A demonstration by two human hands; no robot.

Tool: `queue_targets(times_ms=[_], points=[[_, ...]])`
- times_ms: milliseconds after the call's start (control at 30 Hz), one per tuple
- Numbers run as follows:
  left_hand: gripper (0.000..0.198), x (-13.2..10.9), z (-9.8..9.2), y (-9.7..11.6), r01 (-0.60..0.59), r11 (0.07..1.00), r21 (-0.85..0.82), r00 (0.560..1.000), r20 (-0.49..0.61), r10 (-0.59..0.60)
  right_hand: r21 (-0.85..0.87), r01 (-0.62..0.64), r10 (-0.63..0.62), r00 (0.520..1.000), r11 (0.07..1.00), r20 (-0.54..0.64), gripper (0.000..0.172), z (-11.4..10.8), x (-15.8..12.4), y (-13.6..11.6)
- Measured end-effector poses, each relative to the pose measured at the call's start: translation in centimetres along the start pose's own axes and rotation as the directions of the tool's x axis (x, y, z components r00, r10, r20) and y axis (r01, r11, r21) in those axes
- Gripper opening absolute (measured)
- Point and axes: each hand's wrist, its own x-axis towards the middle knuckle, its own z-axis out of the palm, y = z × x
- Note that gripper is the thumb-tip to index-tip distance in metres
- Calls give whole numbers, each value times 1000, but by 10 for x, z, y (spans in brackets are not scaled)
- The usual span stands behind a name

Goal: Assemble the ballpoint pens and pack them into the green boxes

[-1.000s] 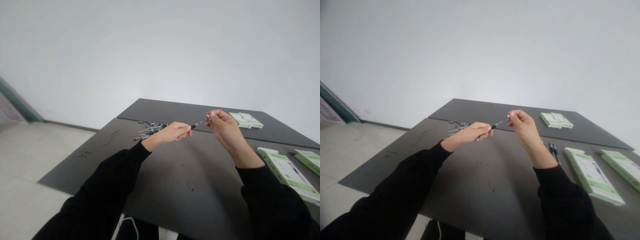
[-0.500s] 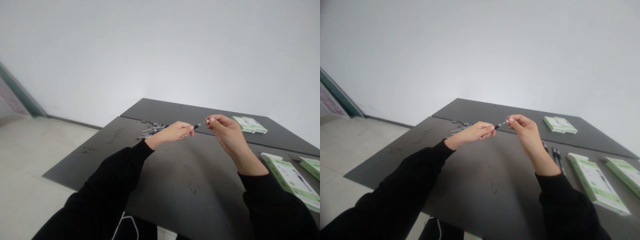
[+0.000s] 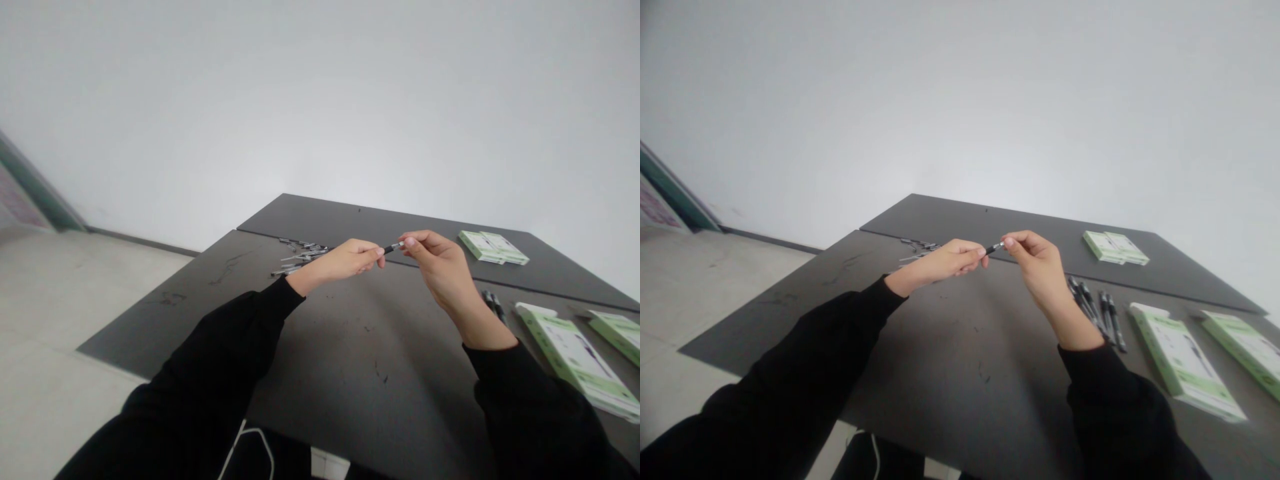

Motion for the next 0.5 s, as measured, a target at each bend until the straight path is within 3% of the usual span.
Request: queue_targets(times_ms=[267,400,500], points=[[22,4,0,-2,-128,980,150,983,-110,145,15,-7,6,999,1000,39,28,5,-2,7],[29,4,2,-1,-123,982,147,984,-111,140,155,-28,17,997,988,77,26,6,-4,2],[21,5,4,-2,-151,987,53,980,-122,157,216,-39,17,994,976,105,25,6,-5,-5]])
